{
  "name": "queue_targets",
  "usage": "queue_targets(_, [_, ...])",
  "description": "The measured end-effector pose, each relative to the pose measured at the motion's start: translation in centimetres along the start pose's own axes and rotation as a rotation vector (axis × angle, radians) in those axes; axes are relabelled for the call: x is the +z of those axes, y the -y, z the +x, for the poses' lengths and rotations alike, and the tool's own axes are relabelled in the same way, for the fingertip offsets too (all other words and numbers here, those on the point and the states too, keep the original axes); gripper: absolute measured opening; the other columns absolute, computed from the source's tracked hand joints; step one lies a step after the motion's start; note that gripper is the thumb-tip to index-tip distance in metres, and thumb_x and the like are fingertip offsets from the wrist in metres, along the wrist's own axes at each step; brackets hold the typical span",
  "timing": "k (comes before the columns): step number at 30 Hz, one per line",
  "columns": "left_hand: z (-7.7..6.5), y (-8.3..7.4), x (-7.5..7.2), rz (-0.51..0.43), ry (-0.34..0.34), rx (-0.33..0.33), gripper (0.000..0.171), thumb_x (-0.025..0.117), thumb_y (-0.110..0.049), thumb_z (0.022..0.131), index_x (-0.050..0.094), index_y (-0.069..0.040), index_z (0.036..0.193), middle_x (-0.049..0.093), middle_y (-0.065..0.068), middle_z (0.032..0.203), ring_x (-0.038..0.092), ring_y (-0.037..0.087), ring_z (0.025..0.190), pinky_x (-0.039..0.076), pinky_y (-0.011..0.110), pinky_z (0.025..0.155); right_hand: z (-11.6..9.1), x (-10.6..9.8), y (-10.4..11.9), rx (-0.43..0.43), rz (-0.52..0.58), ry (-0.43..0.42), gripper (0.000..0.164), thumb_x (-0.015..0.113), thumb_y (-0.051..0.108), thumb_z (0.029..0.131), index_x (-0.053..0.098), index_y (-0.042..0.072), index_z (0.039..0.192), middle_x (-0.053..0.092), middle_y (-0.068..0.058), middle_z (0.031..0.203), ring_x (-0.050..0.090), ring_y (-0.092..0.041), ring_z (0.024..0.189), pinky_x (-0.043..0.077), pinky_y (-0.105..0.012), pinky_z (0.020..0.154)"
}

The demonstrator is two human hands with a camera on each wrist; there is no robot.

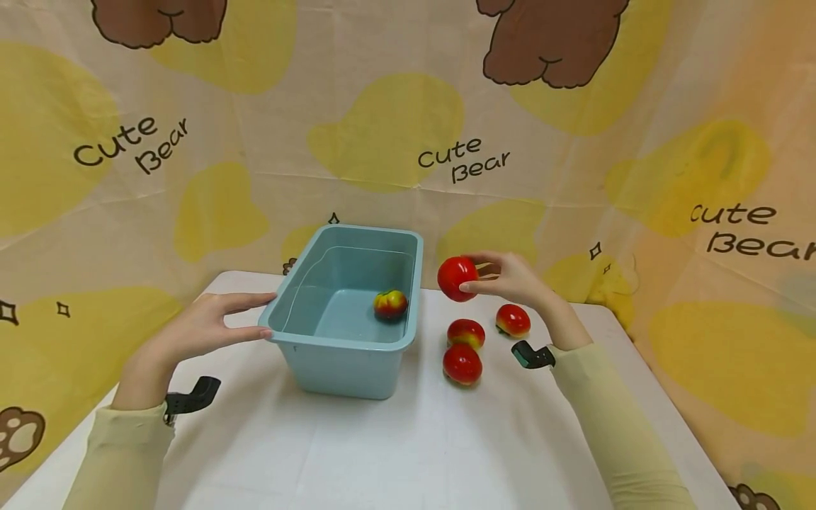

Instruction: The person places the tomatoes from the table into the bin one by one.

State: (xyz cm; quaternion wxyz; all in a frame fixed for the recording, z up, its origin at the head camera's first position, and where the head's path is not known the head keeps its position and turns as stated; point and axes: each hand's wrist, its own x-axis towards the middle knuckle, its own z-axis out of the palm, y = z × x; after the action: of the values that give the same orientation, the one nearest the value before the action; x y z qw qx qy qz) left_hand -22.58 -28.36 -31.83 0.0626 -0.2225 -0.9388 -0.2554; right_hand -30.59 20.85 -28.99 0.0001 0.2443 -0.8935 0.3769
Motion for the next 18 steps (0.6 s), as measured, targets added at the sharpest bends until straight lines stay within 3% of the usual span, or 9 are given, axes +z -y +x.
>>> queue_targets(9, [0.1,0.0,0.0,0.007,0.001,0.008,0.063,0.070,-0.049,0.081,0.055,-0.020,0.135,0.059,0.007,0.131,0.052,0.029,0.124,0.044,0.052,0.097,1.2,0.2,1.6,-0.021,-0.003,0.003,0.060,0.076,0.036,0.079,0.056,0.013,0.131,0.063,-0.010,0.122,0.064,-0.029,0.105,0.059,-0.037,0.077])
queue_targets(18, [0.1,-0.1,-0.1,0.000,0.005,0.005,0.063,0.071,-0.048,0.081,0.055,-0.018,0.135,0.059,0.008,0.131,0.051,0.031,0.125,0.044,0.054,0.097,2.3,0.3,3.0,-0.052,-0.026,0.016,0.059,0.076,0.039,0.079,0.058,0.015,0.130,0.064,-0.007,0.119,0.065,-0.024,0.102,0.058,-0.035,0.079])
